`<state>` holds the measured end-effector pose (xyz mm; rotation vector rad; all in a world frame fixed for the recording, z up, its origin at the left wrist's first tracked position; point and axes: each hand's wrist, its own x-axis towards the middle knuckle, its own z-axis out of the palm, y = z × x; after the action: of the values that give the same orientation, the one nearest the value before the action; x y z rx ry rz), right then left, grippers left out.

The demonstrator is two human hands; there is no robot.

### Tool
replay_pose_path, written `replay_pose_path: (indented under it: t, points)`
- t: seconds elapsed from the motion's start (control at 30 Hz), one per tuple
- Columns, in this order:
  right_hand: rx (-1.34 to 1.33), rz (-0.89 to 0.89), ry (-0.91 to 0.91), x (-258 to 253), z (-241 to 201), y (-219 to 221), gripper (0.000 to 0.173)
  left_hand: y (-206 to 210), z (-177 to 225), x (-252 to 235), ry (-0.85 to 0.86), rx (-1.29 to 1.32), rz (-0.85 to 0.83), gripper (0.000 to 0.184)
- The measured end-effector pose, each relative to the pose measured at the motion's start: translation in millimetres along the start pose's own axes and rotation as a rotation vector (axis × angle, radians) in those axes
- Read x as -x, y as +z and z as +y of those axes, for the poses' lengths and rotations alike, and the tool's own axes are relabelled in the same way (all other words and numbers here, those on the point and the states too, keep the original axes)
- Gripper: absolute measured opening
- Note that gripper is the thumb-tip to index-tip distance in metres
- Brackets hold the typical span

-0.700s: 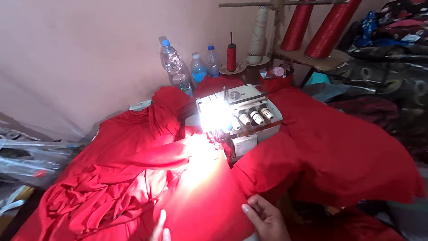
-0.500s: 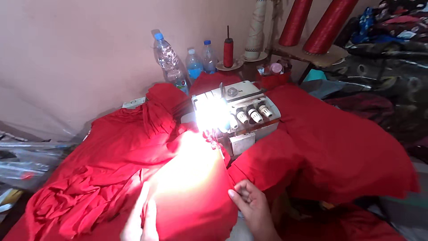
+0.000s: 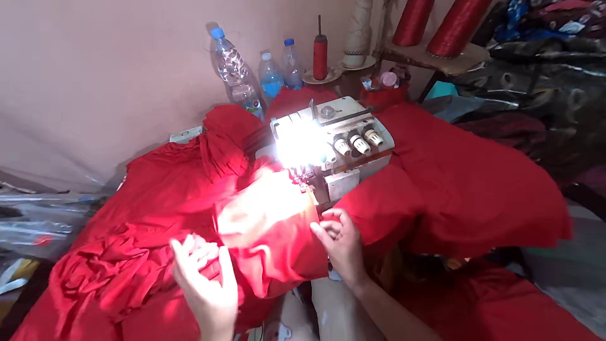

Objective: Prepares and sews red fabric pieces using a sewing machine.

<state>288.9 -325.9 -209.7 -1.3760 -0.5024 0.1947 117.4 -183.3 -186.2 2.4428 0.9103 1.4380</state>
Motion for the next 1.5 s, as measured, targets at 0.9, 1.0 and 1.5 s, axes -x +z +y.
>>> replay_pose_path:
  t: [0.9,1.0,1.5]
  points:
    - [-0.059,-0.200,0.132,100,57,-62,0.005,-3,31,163,-0.681,0.427,-0.128,0.025]
    - [-0.096,-0.171,0.172,106,43,-64,0.005,-6,41,160,-0.711,0.452,-0.171,0.029]
    - [-0.163,-0.100,0.063,44,11,-32,0.007,10,73,87,-0.665,0.403,-0.114,0.033]
